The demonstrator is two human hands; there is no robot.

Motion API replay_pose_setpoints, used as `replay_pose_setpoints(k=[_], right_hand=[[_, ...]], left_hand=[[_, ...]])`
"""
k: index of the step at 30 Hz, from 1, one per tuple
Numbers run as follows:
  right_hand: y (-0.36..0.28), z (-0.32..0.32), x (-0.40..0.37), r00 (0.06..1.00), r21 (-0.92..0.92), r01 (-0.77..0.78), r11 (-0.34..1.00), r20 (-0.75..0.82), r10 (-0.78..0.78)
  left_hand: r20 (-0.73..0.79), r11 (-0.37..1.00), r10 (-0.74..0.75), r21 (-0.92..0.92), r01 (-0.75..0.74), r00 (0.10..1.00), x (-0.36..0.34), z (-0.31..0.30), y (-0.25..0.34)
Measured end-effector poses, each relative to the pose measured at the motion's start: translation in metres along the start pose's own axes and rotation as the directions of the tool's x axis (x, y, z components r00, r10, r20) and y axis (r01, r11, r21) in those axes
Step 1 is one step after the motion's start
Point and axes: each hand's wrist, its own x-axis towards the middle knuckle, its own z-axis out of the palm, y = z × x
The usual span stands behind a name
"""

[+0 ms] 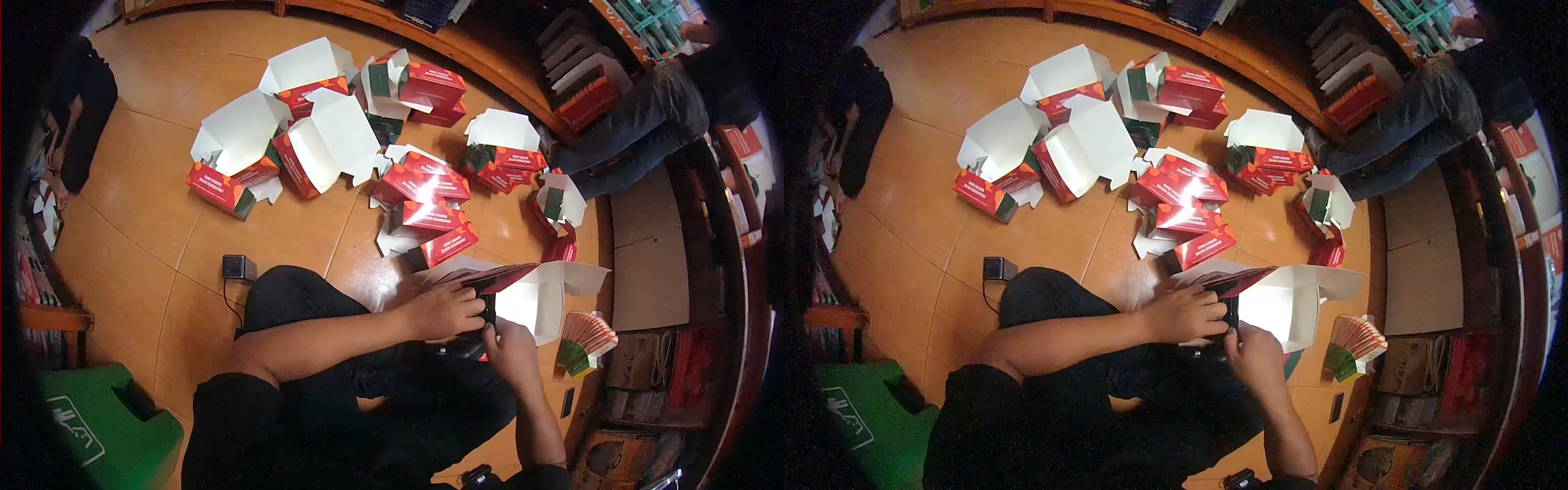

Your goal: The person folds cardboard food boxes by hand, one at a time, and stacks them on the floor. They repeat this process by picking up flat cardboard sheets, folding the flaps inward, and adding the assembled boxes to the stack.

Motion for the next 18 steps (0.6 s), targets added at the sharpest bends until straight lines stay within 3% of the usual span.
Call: replay_pose_setpoints(k=[1,3,9,11,14,16,18], right_hand=[[0.004,0.008,0.0,1.0,0.003,0.002,1.0,-0.003,-0.002],[0.012,0.025,-0.003,0.99,-0.17,0.055,0.984,-0.121,-0.076],[0.012,0.025,-0.002,0.995,-0.146,0.056,0.988,-0.077,-0.067],[0.012,0.019,-0.002,0.996,-0.151,0.06,0.987,-0.063,-0.07],[0.002,-0.004,0.0,0.995,-0.098,0.087,0.991,0.06,-0.082],[-0.009,-0.019,0.004,0.99,0.015,-0.106,0.994,0.098,0.104],[-0.016,-0.019,0.013,0.996,0.053,-0.088,0.995,0.004,0.088]], left_hand=[[0.002,1.0,0.002,0.004,-0.002,1.0,0.0,0.001,-0.001],[-0.017,0.996,0.017,-0.087,-0.019,1.0,-0.001,0.006,-0.003],[0.013,0.992,0.011,-0.123,-0.009,1.0,-0.007,0.015,-0.005],[0.009,0.995,0.027,-0.095,-0.026,1.0,-0.004,0.008,-0.004],[0.03,0.994,-0.086,0.07,0.084,0.996,-0.004,0.0,-0.004],[0.052,0.994,-0.093,0.059,0.09,0.994,-0.003,-0.002,-0.005],[0.078,0.995,-0.094,0.041,0.091,0.993,-0.005,0.004,-0.006]])
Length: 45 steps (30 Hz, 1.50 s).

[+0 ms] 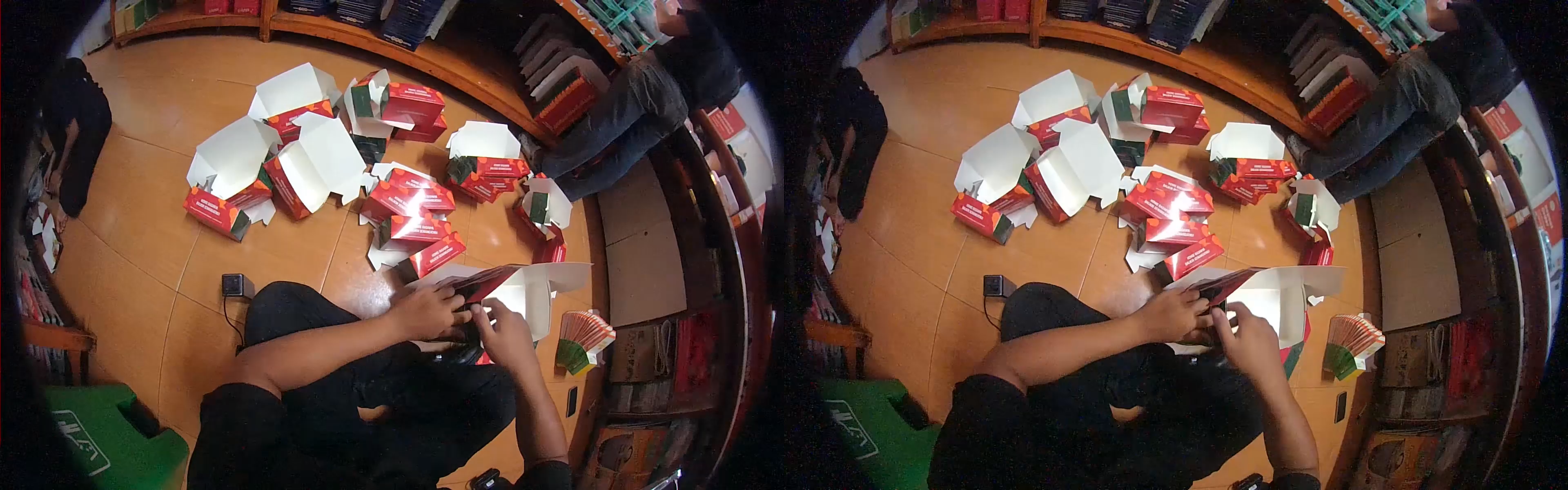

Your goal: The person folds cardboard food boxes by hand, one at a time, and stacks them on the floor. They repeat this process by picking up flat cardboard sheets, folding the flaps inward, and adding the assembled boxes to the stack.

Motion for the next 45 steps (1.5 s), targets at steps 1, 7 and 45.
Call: replay_pose_setpoints(k=[1,7,45], right_hand=[[-0.002,0.001,0.004,0.996,0.033,0.017,0.999,-0.092,-0.014],[0.008,0.027,0.017,0.993,-0.22,0.041,0.975,-0.102,-0.065],[0.127,-0.008,0.031,0.874,0.306,0.006,0.952,-0.464,0.144]], left_hand=[[-0.005,1.0,0.008,-0.014,-0.008,1.0,-0.001,0.006,-0.001],[0.112,0.994,-0.025,-0.102,0.037,0.993,-0.007,0.02,-0.011],[-0.21,0.988,-0.009,0.151,0.042,0.978,-0.009,0.013,0.1]])
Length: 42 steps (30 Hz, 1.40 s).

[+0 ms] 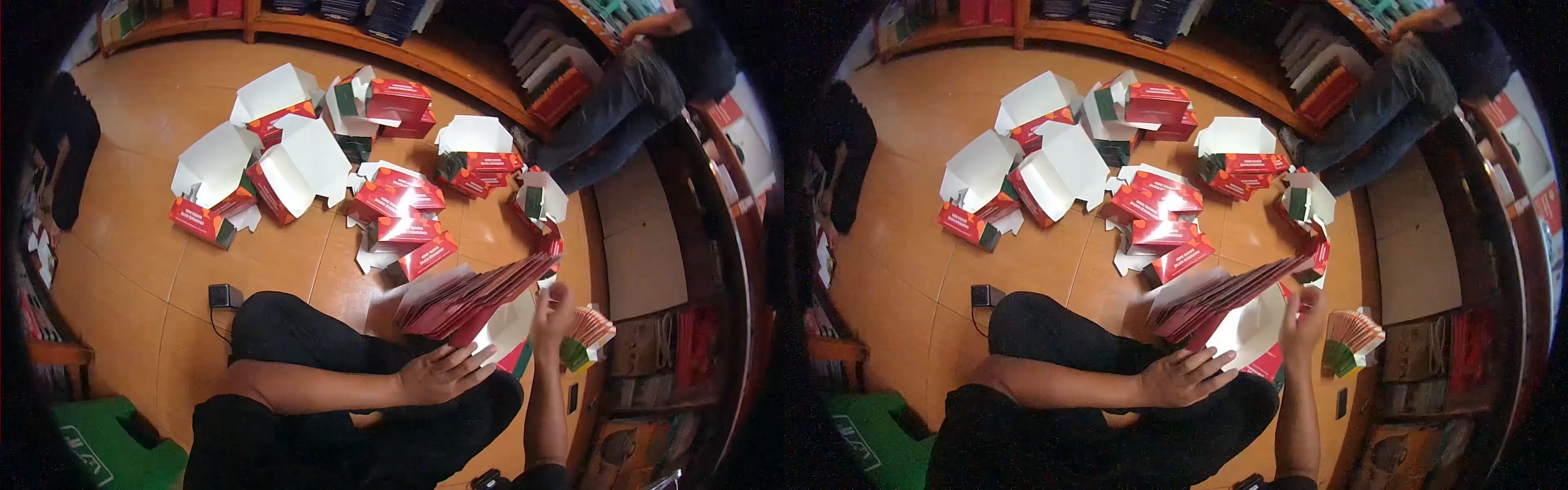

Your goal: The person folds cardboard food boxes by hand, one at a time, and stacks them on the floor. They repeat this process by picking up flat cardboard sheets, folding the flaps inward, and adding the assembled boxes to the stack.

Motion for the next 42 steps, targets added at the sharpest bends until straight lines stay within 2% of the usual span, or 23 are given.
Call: replay_pose_setpoints(k=[1,2,3,4,5,6,8,12,14,16,17,18,20,24,27,29,30,32,33,35,36,38,42], right_hand=[[-0.01,-0.004,-0.003,0.971,0.069,0.167,0.984,-0.187,-0.152],[-0.024,-0.009,-0.006,0.886,0.109,0.336,0.936,-0.375,-0.274],[-0.043,-0.016,-0.006,0.888,0.105,0.338,0.935,-0.366,-0.28],[-0.068,-0.024,-0.007,0.826,-0.056,0.482,0.875,-0.305,-0.474],[-0.083,-0.032,-0.008,0.736,-0.206,0.608,0.767,-0.215,-0.642],[-0.088,-0.039,-0.009,0.739,-0.215,0.603,0.768,-0.211,-0.639],[-0.094,-0.051,-0.009,0.675,-0.335,0.721,0.607,0.139,-0.725],[-0.089,-0.056,-0.015,0.658,-0.343,0.741,0.578,0.2,-0.725],[-0.085,-0.061,-0.016,0.677,-0.327,0.724,0.607,0.166,-0.717],[-0.091,-0.07,-0.015,0.636,-0.176,0.772,0.611,0.215,-0.741],[-0.094,-0.069,-0.012,0.655,-0.169,0.755,0.633,0.238,-0.718],[-0.1,-0.07,-0.009,0.659,-0.172,0.752,0.637,0.242,-0.712],[-0.114,-0.074,-0.002,0.611,-0.119,0.759,0.641,0.469,-0.637],[-0.114,-0.077,0.006,0.571,-0.113,0.775,0.622,0.547,-0.612],[-0.123,-0.08,0.007,0.592,-0.146,0.75,0.645,0.583,-0.557],[-0.141,-0.074,0.006,0.708,-0.169,0.562,0.81,0.605,-0.365],[-0.144,-0.073,0.008,0.709,-0.171,0.557,0.813,0.606,-0.359],[-0.148,-0.07,0.012,0.647,-0.249,0.651,0.717,0.676,-0.352],[-0.146,-0.068,0.013,0.645,-0.248,0.651,0.717,0.679,-0.351],[-0.139,-0.067,0.016,0.588,-0.251,0.713,0.655,0.723,-0.362],[-0.142,-0.065,0.015,0.585,-0.251,0.714,0.654,0.727,-0.359],[-0.149,-0.062,0.012,0.688,-0.264,0.591,0.762,0.658,-0.306],[-0.144,-0.062,0.015,0.625,-0.248,0.694,0.676,0.674,-0.394]], left_hand=[[0.116,0.998,-0.012,0.069,0.004,0.993,0.0,0.001,-0.003],[0.11,0.997,-0.026,0.069,0.018,0.994,-0.001,0.004,-0.006],[0.156,0.996,0.009,0.088,-0.022,0.988,-0.004,0.008,-0.01],[0.203,0.992,0.048,0.101,-0.07,0.978,-0.006,0.012,-0.013],[0.206,0.998,0.041,0.028,-0.048,0.978,-0.01,0.013,-0.012],[0.203,0.999,0.045,0.017,-0.049,0.978,-0.013,0.015,-0.009],[0.142,0.997,0.012,0.077,-0.023,0.99,-0.015,0.019,-0.005],[-0.015,0.99,-0.016,0.143,0.018,1.0,-0.022,0.037,-0.002],[0.173,0.995,0.032,0.088,-0.048,0.984,-0.022,0.027,-0.004],[0.203,0.996,0.058,0.056,-0.071,0.977,-0.023,0.024,-0.006],[0.235,0.995,0.085,0.027,-0.094,0.968,-0.023,0.024,-0.006],[0.236,0.995,0.086,0.018,-0.093,0.968,-0.024,0.024,-0.005],[0.201,0.996,0.08,0.029,-0.088,0.976,-0.023,0.024,-0.005],[0.225,0.997,0.067,0.008,-0.071,0.972,-0.019,0.018,-0.01],[0.19,0.998,0.057,-0.038,-0.051,0.98,-0.02,0.019,-0.009],[0.154,0.991,0.04,-0.13,-0.02,0.987,-0.02,0.016,-0.009],[0.156,0.99,0.04,-0.136,-0.019,0.987,-0.021,0.016,-0.01],[0.172,0.994,0.047,-0.109,-0.028,0.984,-0.022,0.017,-0.011],[0.172,0.994,0.043,-0.111,-0.025,0.984,-0.023,0.018,-0.01],[0.144,0.981,-0.003,-0.192,0.031,0.99,-0.024,0.02,-0.009],[0.143,0.98,-0.008,-0.195,0.036,0.99,-0.024,0.021,-0.009],[0.122,0.995,0.011,-0.104,0.001,0.992,-0.023,0.02,-0.011],[0.152,0.998,0.064,-0.021,-0.061,0.986,-0.019,0.017,-0.014]])
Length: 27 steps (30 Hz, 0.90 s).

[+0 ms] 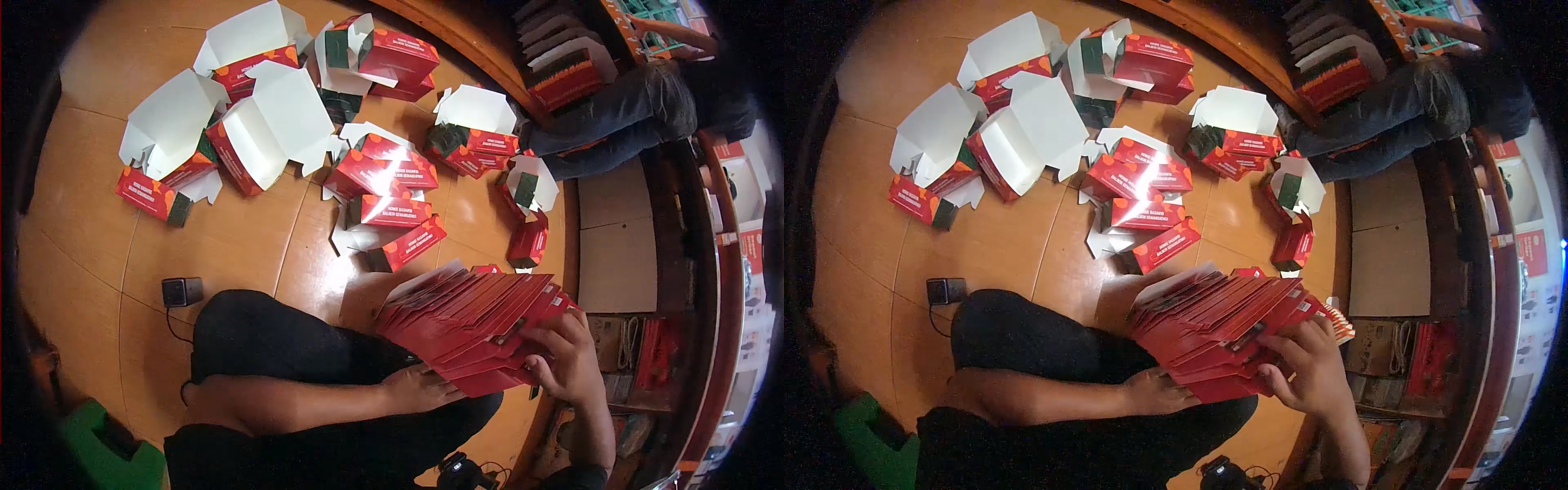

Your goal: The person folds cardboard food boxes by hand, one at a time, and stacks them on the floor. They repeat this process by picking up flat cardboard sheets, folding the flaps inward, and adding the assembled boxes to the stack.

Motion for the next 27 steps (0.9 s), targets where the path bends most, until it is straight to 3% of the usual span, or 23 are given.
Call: replay_pose_setpoints(k=[2,9,15,17,18,21,23,24,26,27], right_hand=[[0.0,-0.002,-0.004,0.998,0.014,-0.026,1.0,0.049,0.025],[0.0,-0.012,0.007,0.981,-0.05,0.079,0.996,0.183,-0.069],[-0.01,-0.023,0.023,0.972,0.052,-0.038,0.998,0.232,0.025],[-0.012,-0.028,0.028,0.91,-0.015,-0.083,0.996,0.406,0.082],[-0.01,-0.028,0.028,0.908,-0.015,-0.085,0.996,0.412,0.083],[-0.007,-0.026,0.027,0.918,0.055,-0.024,0.998,0.397,0.0],[-0.009,-0.026,0.024,0.904,-0.001,-0.011,1.0,0.428,0.01],[-0.01,-0.026,0.021,0.902,-0.001,-0.023,1.0,0.431,0.021],[-0.014,-0.026,0.016,0.911,-0.017,-0.014,1.0,0.412,0.02],[-0.014,-0.026,0.01,0.911,-0.017,-0.024,1.0,0.412,0.029]], left_hand=[[-0.027,0.996,-0.028,-0.085,0.025,0.999,0.001,-0.004,-0.002],[0.074,0.998,0.014,-0.06,-0.01,0.997,-0.007,0.006,0.004],[0.022,0.989,0.009,-0.146,-0.006,1.0,-0.009,0.013,0.011],[-0.004,0.991,-0.008,-0.13,0.008,1.0,-0.01,0.015,0.015],[-0.004,0.991,-0.011,-0.136,0.01,1.0,-0.011,0.016,0.015],[0.05,0.992,0.115,-0.059,-0.112,0.992,-0.01,0.016,0.013],[0.005,0.977,0.182,0.112,-0.181,0.983,-0.005,0.005,0.004],[0.002,0.977,0.187,0.101,-0.187,0.982,-0.005,0.005,0.007],[0.004,0.961,0.033,-0.274,-0.031,0.999,-0.008,0.009,0.017],[0.005,0.959,0.04,-0.281,-0.037,0.999,-0.011,0.014,0.021]])
